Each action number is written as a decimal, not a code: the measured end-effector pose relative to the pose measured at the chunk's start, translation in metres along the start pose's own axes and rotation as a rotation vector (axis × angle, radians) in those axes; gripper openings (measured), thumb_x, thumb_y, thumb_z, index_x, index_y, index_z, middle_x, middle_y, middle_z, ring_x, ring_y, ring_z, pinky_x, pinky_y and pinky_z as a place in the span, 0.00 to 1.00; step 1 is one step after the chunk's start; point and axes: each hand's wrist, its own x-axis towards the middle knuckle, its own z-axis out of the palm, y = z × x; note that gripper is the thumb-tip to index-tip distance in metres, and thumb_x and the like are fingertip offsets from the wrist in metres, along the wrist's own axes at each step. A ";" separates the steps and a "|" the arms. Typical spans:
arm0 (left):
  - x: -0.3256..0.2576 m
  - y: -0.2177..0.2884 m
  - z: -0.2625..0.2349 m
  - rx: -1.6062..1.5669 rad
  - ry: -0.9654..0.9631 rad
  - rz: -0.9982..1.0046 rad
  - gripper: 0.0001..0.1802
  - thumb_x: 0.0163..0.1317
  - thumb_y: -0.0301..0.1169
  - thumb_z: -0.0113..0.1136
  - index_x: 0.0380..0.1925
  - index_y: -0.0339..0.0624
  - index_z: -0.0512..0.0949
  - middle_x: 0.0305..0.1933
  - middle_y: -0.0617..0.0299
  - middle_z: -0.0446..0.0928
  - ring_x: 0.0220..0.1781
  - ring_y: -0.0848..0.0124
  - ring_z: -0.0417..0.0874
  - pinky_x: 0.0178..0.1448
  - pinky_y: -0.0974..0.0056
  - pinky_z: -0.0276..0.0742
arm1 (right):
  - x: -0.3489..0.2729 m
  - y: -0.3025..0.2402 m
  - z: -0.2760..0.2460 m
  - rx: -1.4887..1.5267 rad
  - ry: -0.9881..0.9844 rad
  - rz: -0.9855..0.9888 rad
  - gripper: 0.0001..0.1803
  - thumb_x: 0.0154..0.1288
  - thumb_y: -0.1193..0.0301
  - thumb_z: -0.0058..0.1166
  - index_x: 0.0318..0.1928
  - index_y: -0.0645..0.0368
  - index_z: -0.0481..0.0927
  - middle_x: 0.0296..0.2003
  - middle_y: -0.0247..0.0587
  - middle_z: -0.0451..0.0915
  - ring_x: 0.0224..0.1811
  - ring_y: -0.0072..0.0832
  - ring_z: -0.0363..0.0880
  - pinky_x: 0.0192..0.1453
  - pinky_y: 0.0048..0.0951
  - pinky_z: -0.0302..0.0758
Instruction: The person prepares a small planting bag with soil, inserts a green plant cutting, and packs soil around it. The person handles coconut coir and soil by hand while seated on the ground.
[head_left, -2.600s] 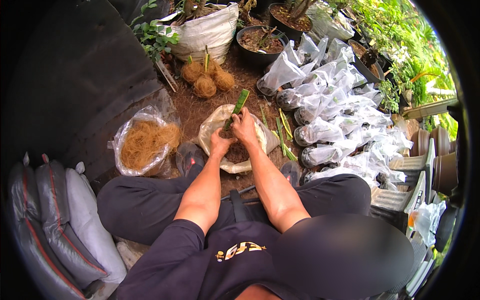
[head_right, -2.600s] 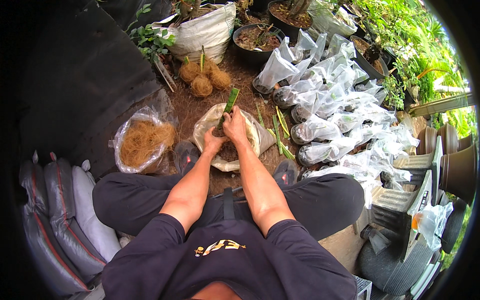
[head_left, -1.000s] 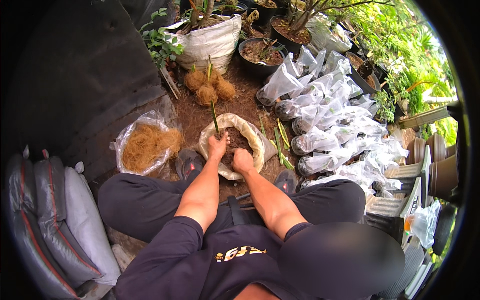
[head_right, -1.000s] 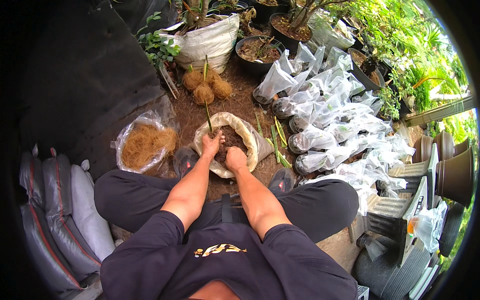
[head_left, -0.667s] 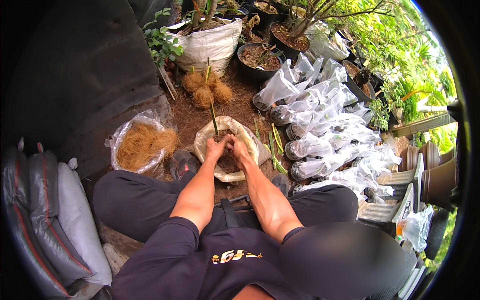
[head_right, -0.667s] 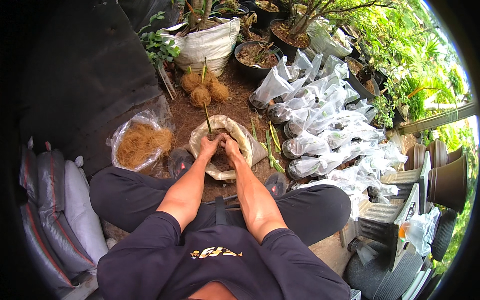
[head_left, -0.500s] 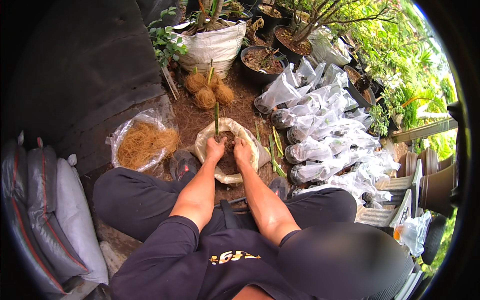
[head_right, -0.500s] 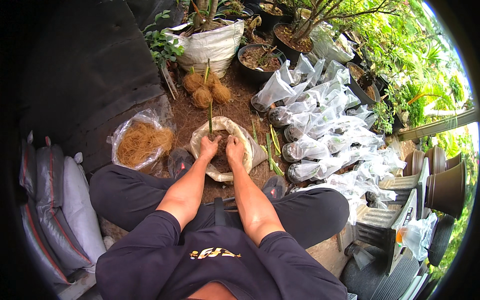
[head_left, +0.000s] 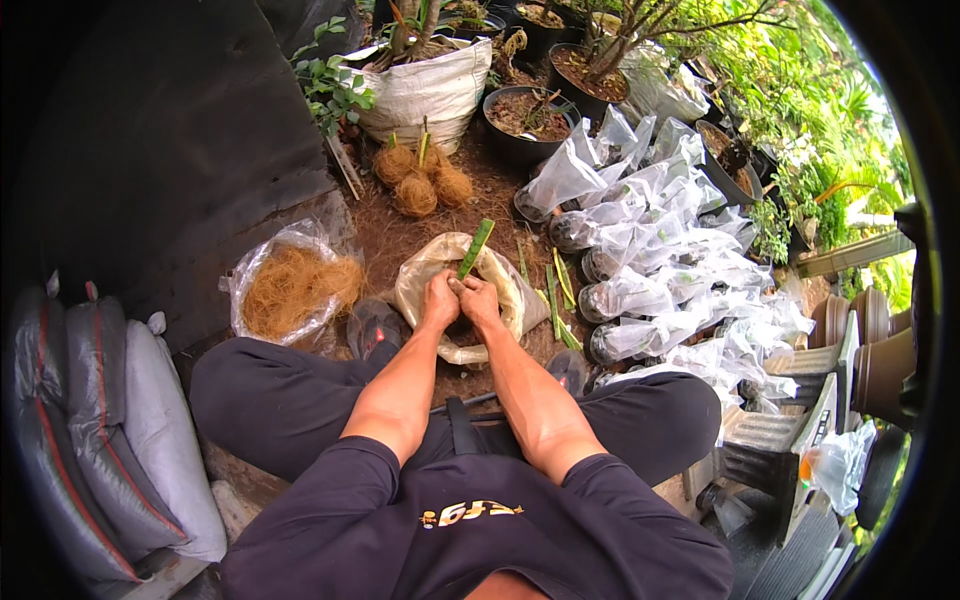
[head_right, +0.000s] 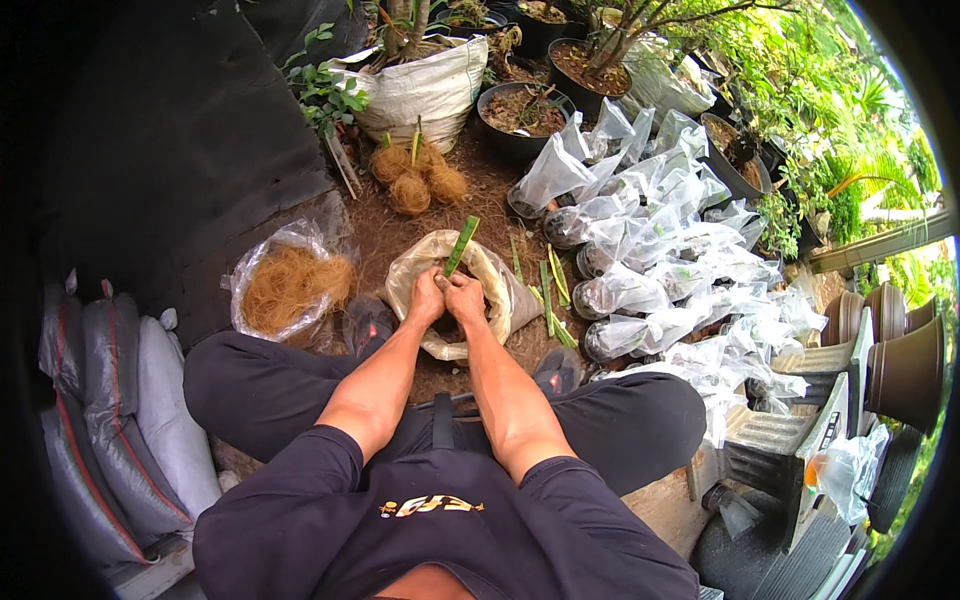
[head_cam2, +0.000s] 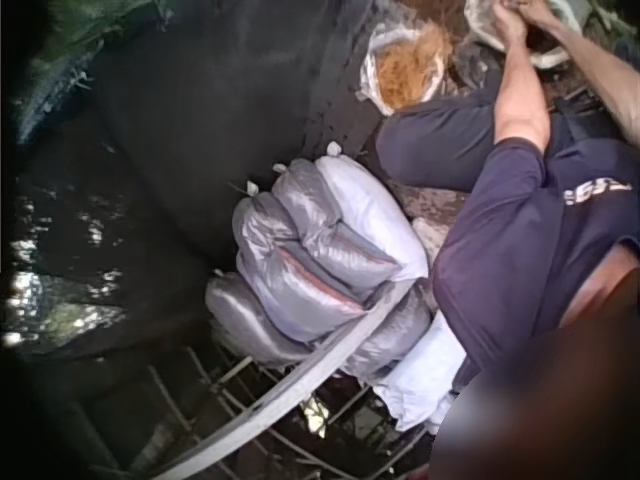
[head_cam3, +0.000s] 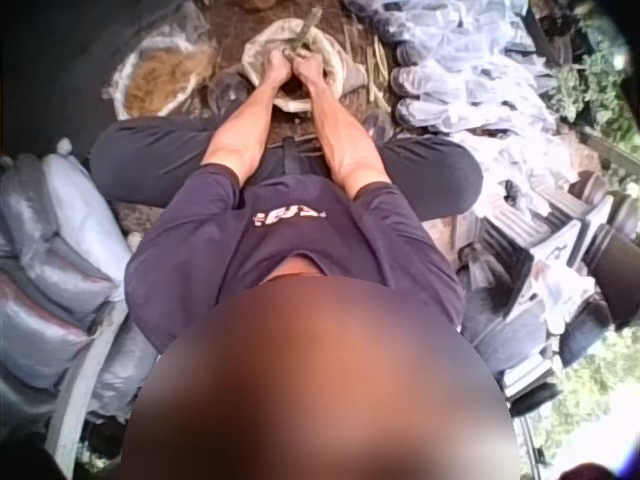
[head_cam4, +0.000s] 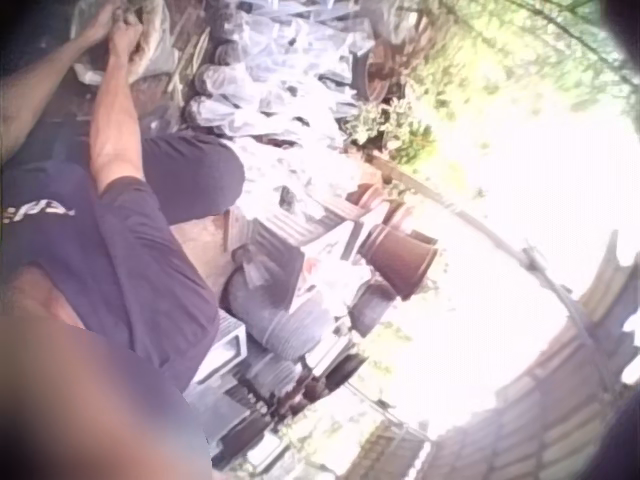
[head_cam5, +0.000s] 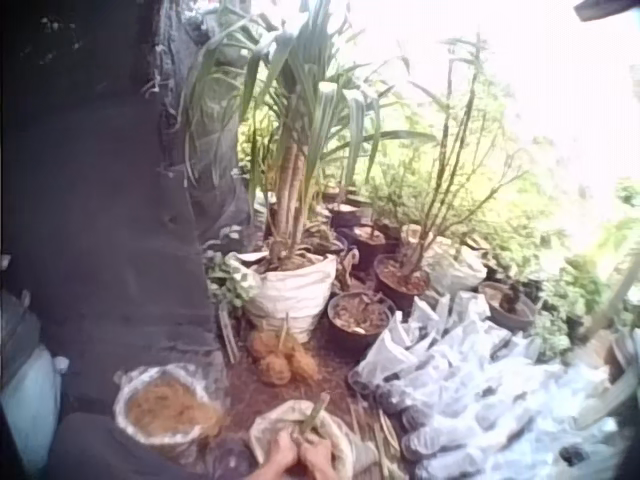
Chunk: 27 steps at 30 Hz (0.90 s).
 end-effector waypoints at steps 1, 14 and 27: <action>0.000 -0.001 0.000 0.039 -0.025 0.005 0.12 0.64 0.35 0.56 0.42 0.40 0.80 0.38 0.42 0.82 0.46 0.44 0.83 0.47 0.48 0.76 | 0.000 0.002 0.000 -0.062 0.006 0.040 0.18 0.65 0.66 0.62 0.52 0.62 0.83 0.52 0.46 0.82 0.52 0.33 0.80 0.56 0.32 0.73; 0.023 -0.004 0.005 -0.683 -0.319 -0.475 0.40 0.66 0.64 0.50 0.64 0.41 0.70 0.66 0.54 0.71 0.57 0.60 0.78 0.54 0.59 0.73 | -0.028 -0.014 0.010 -0.124 0.221 -0.157 0.33 0.70 0.48 0.53 0.66 0.58 0.72 0.60 0.52 0.75 0.65 0.42 0.72 0.66 0.41 0.69; 0.016 -0.004 0.011 -1.062 -0.276 -0.551 0.18 0.73 0.40 0.54 0.54 0.41 0.76 0.49 0.59 0.78 0.49 0.67 0.80 0.52 0.62 0.80 | -0.003 0.007 0.021 -0.017 0.255 -0.158 0.27 0.71 0.51 0.48 0.57 0.60 0.77 0.64 0.50 0.70 0.67 0.49 0.66 0.71 0.44 0.61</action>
